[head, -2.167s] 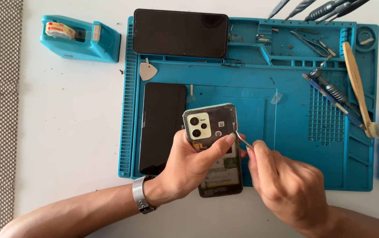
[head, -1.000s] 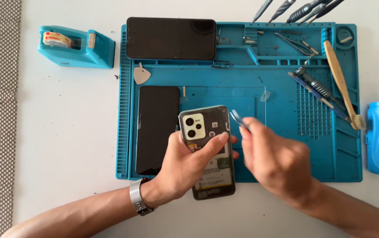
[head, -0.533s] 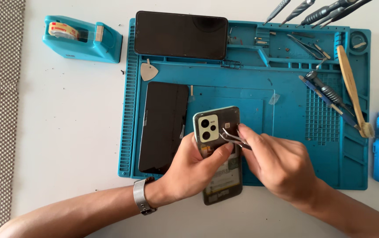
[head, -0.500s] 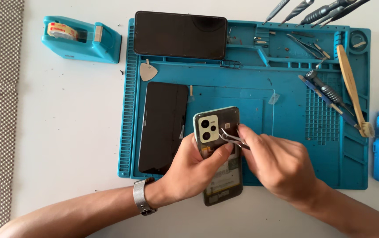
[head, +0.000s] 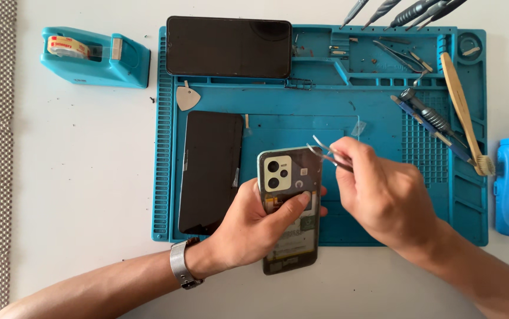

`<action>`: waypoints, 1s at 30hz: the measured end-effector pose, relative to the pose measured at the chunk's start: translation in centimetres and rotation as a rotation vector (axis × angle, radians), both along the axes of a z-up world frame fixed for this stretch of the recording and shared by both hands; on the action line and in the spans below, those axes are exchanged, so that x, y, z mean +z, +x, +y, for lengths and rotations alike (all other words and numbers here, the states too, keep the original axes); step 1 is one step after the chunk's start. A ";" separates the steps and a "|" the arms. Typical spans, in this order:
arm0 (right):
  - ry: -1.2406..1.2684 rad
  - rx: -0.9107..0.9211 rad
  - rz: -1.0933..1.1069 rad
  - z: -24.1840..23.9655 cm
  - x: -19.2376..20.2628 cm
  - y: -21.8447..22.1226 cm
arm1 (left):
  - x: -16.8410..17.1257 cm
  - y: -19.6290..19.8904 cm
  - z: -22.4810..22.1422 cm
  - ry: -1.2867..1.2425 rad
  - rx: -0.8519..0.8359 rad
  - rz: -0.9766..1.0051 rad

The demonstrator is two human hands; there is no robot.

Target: The person cleans the edges of a smartphone with a cloth, then uses a metal spudger to pry off a protective film from the back. They spray the interior with a cleaning agent and wipe the components with a wooden stick.

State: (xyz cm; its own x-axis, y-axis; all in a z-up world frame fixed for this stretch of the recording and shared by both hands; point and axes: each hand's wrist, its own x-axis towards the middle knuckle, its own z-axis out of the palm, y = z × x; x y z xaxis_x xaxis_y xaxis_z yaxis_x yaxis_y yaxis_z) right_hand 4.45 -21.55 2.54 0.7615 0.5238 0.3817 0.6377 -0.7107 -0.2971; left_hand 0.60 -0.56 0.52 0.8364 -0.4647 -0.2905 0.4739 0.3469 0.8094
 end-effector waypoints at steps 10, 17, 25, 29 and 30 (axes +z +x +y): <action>0.183 -0.214 0.110 -1.0 2.0 0.7 | 0.1 0.1 0.6 -0.054 -0.065 0.110; 0.344 -0.305 0.843 -0.8 3.3 -0.2 | -1.7 -0.5 2.1 -0.458 -0.130 0.406; 0.475 -0.056 1.161 -2.6 1.2 -2.8 | -3.7 -2.2 3.8 -0.663 -0.246 0.531; 0.505 -0.059 1.186 -2.1 2.3 -2.8 | -4.1 -2.2 4.3 -0.696 -0.277 0.558; 0.461 -0.117 1.181 -1.8 2.6 -2.7 | -4.2 -2.3 4.3 -0.693 -0.272 0.564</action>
State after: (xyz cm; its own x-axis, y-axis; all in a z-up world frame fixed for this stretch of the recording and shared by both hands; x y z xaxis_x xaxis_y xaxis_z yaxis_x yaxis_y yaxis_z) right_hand 1.73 -23.37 5.11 0.7937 0.4308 -0.4296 -0.2416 -0.4249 -0.8724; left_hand -1.68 3.72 -3.69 0.4932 -0.8453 -0.2056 0.8696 0.4858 0.0885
